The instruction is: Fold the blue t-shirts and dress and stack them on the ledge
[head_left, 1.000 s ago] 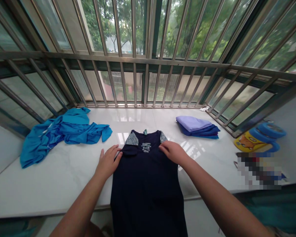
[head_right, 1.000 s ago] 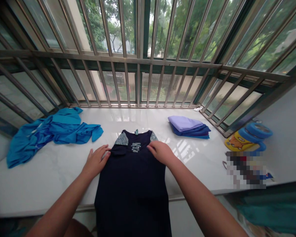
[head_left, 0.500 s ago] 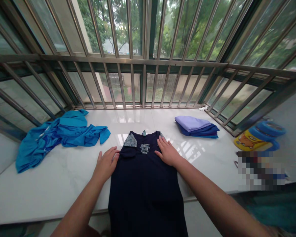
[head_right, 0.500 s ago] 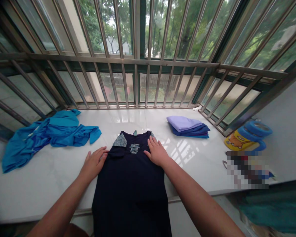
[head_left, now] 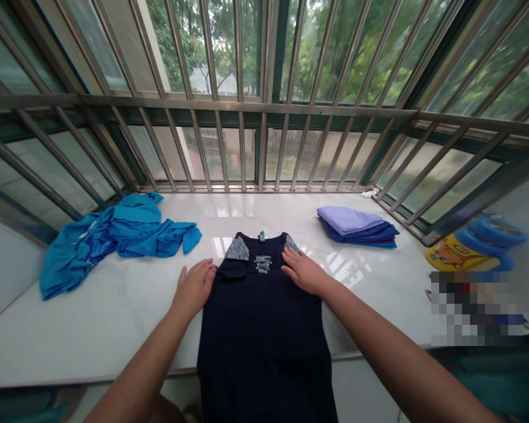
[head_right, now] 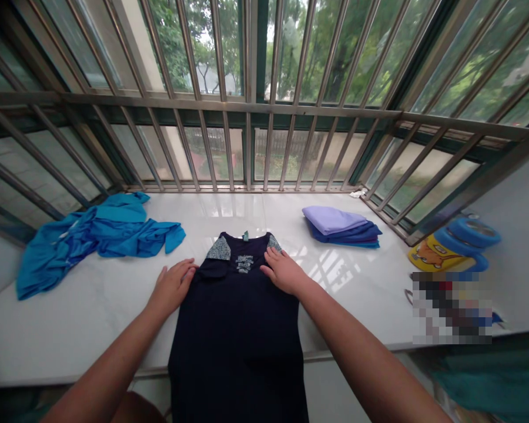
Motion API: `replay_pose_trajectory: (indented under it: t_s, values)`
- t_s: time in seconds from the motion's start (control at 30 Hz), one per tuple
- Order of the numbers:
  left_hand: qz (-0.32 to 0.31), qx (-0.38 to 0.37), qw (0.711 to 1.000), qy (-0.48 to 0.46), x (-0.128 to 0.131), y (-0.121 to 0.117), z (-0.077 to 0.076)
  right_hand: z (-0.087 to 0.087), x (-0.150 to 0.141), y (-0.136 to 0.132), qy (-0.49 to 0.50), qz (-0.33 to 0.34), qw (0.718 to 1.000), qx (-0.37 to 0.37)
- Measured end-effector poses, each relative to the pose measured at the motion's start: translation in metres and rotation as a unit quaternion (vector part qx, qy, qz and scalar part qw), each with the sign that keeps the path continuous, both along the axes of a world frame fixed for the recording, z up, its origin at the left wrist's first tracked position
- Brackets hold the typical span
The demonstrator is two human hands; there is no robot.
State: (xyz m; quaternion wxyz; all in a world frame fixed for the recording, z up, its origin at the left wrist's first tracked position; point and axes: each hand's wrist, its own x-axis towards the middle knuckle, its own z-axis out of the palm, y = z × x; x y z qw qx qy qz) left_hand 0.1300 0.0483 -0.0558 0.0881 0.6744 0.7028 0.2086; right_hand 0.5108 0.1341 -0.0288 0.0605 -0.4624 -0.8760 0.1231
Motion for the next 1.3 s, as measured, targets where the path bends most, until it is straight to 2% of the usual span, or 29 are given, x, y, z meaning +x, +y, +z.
replay_pose_trajectory:
  t_s: [0.07, 0.17, 0.27, 0.37, 0.53, 0.6, 0.7, 0.8, 0.9, 0.97, 1.07, 1.13, 1.2, 1.3]
  values:
    - [0.023, -0.026, 0.999, 0.004, 0.003, 0.015, 0.009, 0.012, -0.001, 0.01, 0.012, -0.071, 0.997, -0.006]
    - [0.038, -0.087, 0.996, -0.003, 0.013, 0.056, 0.026, 0.028, -0.001, 0.041, 0.01, -0.175, 0.984, 0.011]
    - [0.031, -0.133, 0.99, -0.025, 0.025, 0.104, 0.039, 0.033, -0.004, 0.076, -0.012, -0.204, 0.979, -0.013]
    - [0.019, -0.188, 0.981, -0.042, 0.034, 0.14, 0.044, 0.031, -0.008, 0.098, -0.031, -0.198, 0.978, -0.065]
    - [0.017, -0.241, 0.965, -0.1, 0.038, 0.172, 0.049, 0.033, -0.012, 0.111, -0.011, -0.203, 0.976, -0.083]
    - [0.026, -0.229, 0.962, -0.143, 0.039, 0.181, 0.054, 0.038, -0.013, 0.115, 0.022, -0.23, 0.971, -0.059]
    - [0.038, -0.171, 0.963, -0.207, 0.039, 0.19, 0.067, 0.054, -0.012, 0.119, 0.085, -0.27, 0.959, -0.001]
    - [0.041, -0.092, 0.967, -0.232, 0.032, 0.183, 0.081, 0.071, -0.007, 0.109, 0.144, -0.262, 0.953, 0.055]
    - [0.006, -0.018, 0.982, -0.187, 0.018, 0.148, 0.082, 0.075, 0.007, 0.073, 0.183, -0.213, 0.957, 0.079]
    - [-0.038, 0.004, 0.991, -0.128, 0.006, 0.112, 0.069, 0.063, 0.021, 0.038, 0.184, -0.168, 0.965, 0.076]
    - [-0.104, -0.009, 0.994, -0.043, -0.011, 0.058, 0.036, 0.034, 0.044, -0.016, 0.122, -0.06, 0.99, 0.032]
    - [-0.111, -0.008, 0.994, -0.01, -0.017, 0.032, 0.014, 0.016, 0.055, -0.04, 0.082, -0.01, 0.997, 0.008]
    - [-0.097, 0.016, 0.995, -0.001, -0.019, 0.02, 0.003, 0.007, 0.06, -0.05, 0.075, -0.023, 0.997, 0.022]
    - [-0.101, 0.066, 0.993, -0.004, -0.007, 0.03, 0.003, 0.007, 0.049, -0.038, 0.097, -0.096, 0.987, 0.085]
